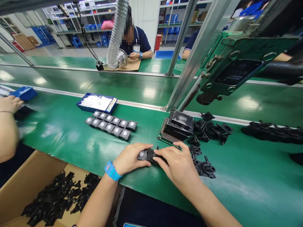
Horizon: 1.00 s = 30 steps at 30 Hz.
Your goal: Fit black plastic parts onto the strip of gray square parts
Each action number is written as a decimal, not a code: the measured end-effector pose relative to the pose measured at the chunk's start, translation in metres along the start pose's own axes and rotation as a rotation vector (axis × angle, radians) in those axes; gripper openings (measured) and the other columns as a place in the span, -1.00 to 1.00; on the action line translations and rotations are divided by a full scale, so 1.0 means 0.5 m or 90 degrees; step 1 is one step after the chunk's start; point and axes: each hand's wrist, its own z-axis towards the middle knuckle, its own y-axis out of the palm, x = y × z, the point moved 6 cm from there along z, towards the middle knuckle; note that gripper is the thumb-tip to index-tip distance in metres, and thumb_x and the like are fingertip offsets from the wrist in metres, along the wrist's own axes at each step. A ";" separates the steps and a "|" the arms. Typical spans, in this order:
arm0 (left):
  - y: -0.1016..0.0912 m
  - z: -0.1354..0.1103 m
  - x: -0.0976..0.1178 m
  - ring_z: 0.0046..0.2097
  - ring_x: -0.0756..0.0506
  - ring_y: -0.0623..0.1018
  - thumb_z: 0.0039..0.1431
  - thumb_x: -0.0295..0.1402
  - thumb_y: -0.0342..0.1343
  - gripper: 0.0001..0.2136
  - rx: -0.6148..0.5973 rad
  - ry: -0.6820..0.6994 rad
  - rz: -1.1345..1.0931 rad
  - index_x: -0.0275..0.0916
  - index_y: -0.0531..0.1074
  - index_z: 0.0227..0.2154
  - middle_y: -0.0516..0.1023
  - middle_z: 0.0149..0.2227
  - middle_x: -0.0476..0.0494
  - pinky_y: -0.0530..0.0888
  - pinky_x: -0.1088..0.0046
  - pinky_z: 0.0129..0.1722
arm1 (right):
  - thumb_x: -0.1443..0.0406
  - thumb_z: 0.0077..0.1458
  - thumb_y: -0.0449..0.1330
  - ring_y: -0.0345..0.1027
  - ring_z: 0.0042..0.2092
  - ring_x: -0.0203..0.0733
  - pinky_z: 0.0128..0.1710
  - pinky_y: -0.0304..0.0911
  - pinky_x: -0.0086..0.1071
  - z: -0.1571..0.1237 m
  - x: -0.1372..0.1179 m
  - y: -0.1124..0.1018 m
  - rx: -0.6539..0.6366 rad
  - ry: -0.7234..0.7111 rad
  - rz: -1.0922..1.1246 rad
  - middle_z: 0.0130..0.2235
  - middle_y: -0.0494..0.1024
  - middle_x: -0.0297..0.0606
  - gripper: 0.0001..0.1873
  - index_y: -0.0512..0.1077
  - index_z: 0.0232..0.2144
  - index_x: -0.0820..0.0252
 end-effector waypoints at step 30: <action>-0.013 0.002 0.039 0.05 -0.24 0.52 0.05 -0.06 0.32 -0.44 -0.027 -0.003 0.147 -0.13 0.41 0.09 0.53 0.05 -0.19 0.45 0.20 0.06 | 0.12 0.30 0.01 0.49 -0.23 -0.26 -0.24 0.34 -0.39 -0.045 0.213 -0.201 -0.058 0.108 -0.062 -0.21 0.60 -0.30 -0.66 0.57 -0.16 0.02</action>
